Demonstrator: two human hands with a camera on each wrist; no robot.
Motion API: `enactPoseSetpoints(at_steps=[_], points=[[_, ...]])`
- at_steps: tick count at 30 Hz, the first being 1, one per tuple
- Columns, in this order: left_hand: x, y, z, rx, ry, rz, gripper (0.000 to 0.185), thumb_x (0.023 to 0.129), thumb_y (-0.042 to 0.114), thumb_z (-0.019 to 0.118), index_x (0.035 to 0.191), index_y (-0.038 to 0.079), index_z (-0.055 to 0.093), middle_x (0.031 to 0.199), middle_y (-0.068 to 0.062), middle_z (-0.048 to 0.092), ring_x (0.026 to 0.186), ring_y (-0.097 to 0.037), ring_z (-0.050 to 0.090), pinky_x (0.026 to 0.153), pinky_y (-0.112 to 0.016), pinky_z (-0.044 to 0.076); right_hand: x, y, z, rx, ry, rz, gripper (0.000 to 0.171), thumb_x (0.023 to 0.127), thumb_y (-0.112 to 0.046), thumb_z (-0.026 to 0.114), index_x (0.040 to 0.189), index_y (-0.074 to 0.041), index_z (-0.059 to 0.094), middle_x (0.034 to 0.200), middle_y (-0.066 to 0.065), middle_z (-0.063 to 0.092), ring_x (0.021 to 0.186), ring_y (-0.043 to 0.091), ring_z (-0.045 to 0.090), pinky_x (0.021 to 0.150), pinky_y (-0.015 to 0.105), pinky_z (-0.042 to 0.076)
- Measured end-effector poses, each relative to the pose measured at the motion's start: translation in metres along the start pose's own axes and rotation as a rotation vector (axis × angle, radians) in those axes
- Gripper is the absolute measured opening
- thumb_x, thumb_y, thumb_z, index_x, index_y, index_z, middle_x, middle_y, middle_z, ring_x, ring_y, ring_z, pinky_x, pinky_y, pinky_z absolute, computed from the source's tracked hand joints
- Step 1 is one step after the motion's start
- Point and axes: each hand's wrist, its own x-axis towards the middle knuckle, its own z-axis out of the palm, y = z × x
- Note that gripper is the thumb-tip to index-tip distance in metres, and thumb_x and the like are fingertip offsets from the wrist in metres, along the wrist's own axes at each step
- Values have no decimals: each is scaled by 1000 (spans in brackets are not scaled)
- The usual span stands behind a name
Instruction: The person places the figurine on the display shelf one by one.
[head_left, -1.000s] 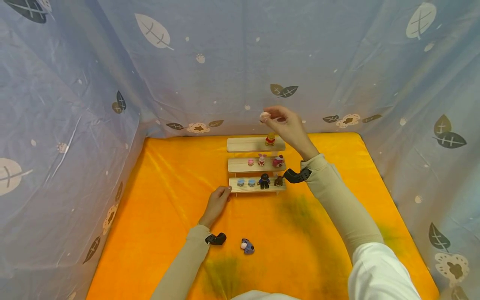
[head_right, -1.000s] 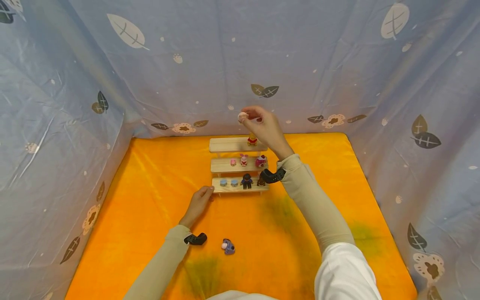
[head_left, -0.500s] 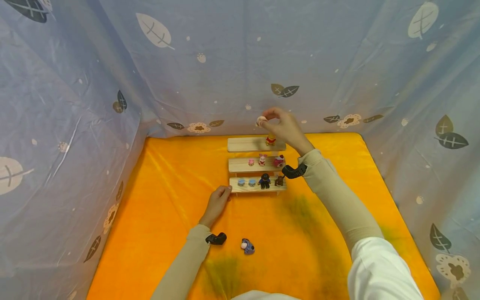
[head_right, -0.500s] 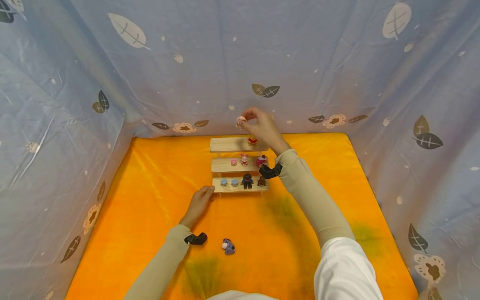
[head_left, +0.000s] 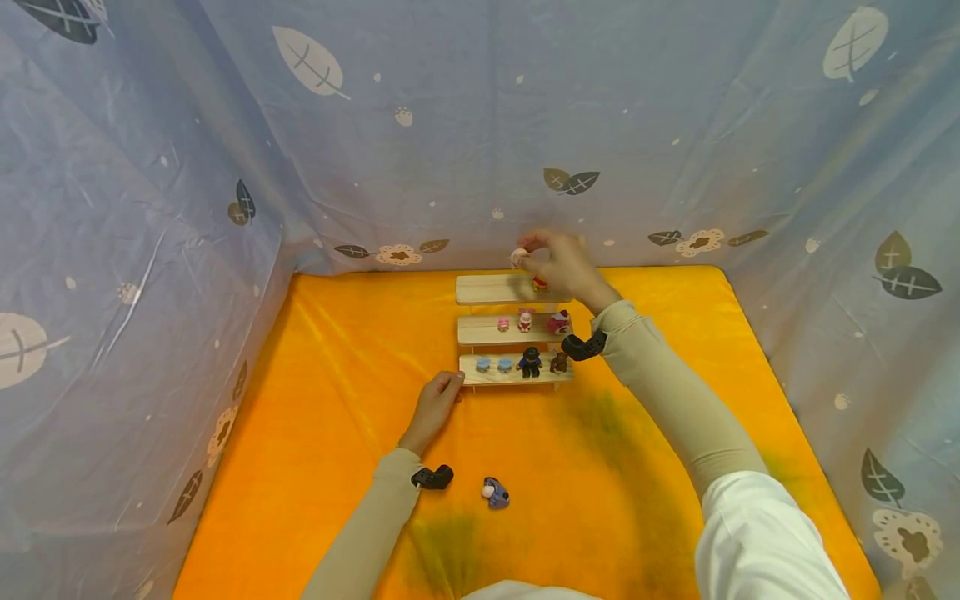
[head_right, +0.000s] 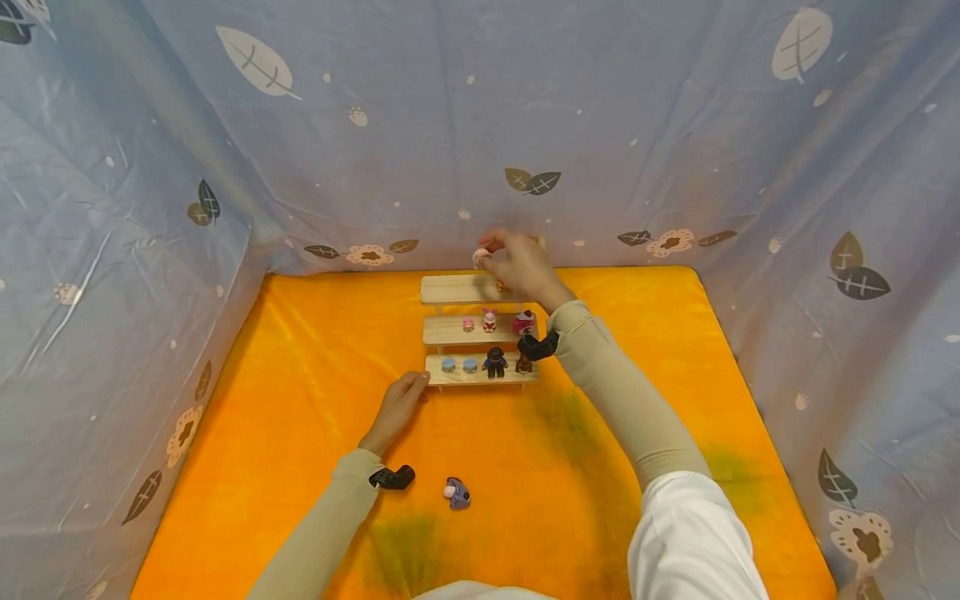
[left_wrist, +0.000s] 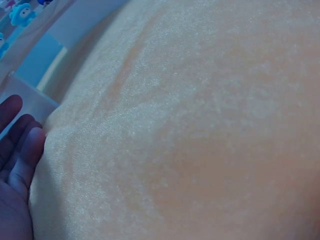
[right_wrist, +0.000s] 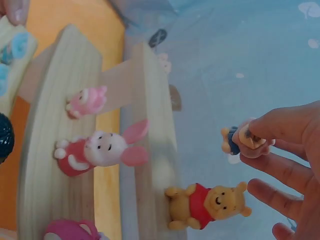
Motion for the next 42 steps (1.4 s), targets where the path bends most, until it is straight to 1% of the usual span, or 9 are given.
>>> enactPoseSetpoints(at_steps=[2,3,6,9,19,27,36,40,42], points=[[0,0,0,1,0,3,37,105,41,54,106,7,68,89,-12,64,78,-16,56,78,-30,45,0,1,2,-34,4,-26,31,100,-33,65,124,-14,69,123,8,71,123,32,59,120,53,10],[0,1,0,2,0,4,38,105,41,54,106,6,68,89,-12,64,78,-16,56,78,-29,45,0,2,3,-48,2,-36,31,100,-33,65,124,-14,69,122,8,72,121,32,61,121,54,8],[0,1,0,3,2,5,37,105,41,54,105,6,68,89,-12,64,78,-16,56,78,-29,44,-1,3,7,-77,-14,-49,30,101,-34,64,122,-14,71,120,8,73,106,29,69,122,54,7],[0,1,0,5,4,-3,37,105,41,54,105,6,67,88,-12,64,78,-16,55,78,-30,44,-1,3,10,-88,-33,-43,30,101,-32,64,123,-14,71,120,8,74,93,28,72,122,54,8],[-1,1,1,3,14,-26,35,105,39,55,106,6,68,88,-11,64,79,-16,56,79,-30,45,-3,3,17,-96,-58,-14,28,101,-30,63,123,-14,71,121,8,73,100,29,68,118,52,12],[0,1,1,5,11,-36,36,105,41,55,106,7,68,87,-10,64,79,-17,55,80,-31,44,-2,4,19,-91,-71,-22,29,101,-28,64,125,-13,70,121,10,73,118,33,64,116,53,14],[0,1,0,11,4,-13,37,105,41,54,109,7,68,90,-12,65,79,-17,57,80,-31,45,-1,11,21,-105,-88,-49,24,101,-28,65,120,-15,71,121,8,74,115,27,65,114,53,16],[0,1,0,11,3,-11,38,105,43,54,108,8,68,90,-12,66,79,-17,57,80,-31,45,0,10,21,-119,-99,-46,30,102,-31,62,126,-14,69,128,9,71,121,29,63,115,54,15],[0,2,0,11,0,-10,38,105,43,54,108,8,68,90,-12,65,78,-17,56,79,-31,44,0,9,20,-110,-91,-34,35,103,-34,60,130,-13,67,131,11,70,120,30,64,116,54,14]])
